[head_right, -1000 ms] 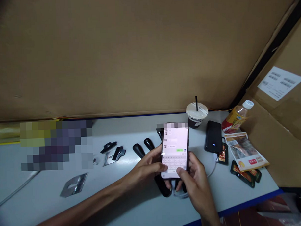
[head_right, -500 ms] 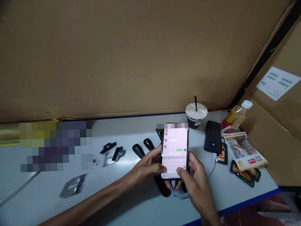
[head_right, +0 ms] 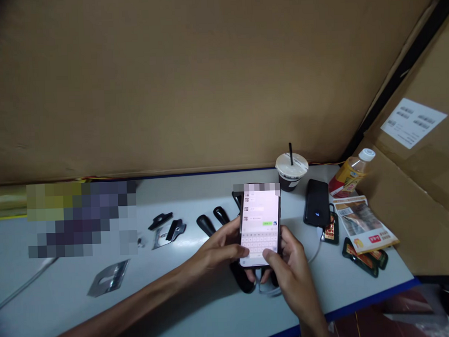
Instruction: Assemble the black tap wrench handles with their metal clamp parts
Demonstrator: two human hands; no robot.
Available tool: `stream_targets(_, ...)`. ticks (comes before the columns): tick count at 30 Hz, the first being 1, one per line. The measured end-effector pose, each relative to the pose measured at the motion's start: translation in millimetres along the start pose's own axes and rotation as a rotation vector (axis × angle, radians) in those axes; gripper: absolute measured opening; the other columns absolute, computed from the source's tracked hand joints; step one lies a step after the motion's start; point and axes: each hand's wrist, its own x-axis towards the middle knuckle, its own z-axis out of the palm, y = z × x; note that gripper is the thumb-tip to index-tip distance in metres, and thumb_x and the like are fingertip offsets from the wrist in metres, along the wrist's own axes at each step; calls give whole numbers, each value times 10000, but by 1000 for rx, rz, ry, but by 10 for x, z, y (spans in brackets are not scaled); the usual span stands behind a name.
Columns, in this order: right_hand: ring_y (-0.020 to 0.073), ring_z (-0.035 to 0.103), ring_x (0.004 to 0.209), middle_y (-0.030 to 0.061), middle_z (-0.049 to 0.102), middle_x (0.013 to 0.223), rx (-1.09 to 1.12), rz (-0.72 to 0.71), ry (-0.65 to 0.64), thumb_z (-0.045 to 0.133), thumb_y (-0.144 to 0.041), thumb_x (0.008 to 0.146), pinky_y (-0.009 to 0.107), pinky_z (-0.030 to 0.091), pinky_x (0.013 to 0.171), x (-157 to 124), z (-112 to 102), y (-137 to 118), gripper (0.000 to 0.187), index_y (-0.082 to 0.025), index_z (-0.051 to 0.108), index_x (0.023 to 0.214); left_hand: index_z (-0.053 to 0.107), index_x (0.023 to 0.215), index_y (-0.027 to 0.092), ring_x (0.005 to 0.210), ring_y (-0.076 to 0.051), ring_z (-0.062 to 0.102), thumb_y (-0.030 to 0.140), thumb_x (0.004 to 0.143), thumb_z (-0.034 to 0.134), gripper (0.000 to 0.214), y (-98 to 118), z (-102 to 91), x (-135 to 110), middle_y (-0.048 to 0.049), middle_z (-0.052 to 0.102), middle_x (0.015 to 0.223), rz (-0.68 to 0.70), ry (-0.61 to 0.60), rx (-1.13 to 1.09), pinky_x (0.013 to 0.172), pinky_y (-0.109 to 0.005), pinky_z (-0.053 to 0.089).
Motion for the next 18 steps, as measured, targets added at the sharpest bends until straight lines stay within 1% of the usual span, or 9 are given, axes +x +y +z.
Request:
stream_targets(4,96,525,545,11,664,802,8,3,0,689,-416,880,191,481,469,-2,3,4,350,-195,654,1150,548,1354,186,829,-237,716,185,727,714,648,-5,0,-1,-123,702,1197,-3,1,1,596,-303,605)
stream_targets(9,110,561,593,27,682,849,14,15,0,693,-417,880,190,487,473,-5,-4,9,382,-191,645,1185,576,1311,179,850,-240,715,193,746,707,579,-37,-15,1,-122,705,1184,19,-3,-10,593,-290,605)
stream_targets(14,112,568,596,31,688,854,-14,11,11,692,-442,877,201,501,487,-4,-4,10,381,-191,648,1160,540,1378,191,796,-236,722,219,775,719,629,-48,-13,6,-121,717,1148,19,-25,-2,594,-308,610)
stream_targets(18,116,563,587,21,673,806,-33,22,44,720,-485,852,206,498,476,4,13,19,411,-189,652,1129,493,1448,225,789,-235,729,228,820,714,666,-40,-5,3,-124,707,1186,11,-40,-9,592,-308,608)
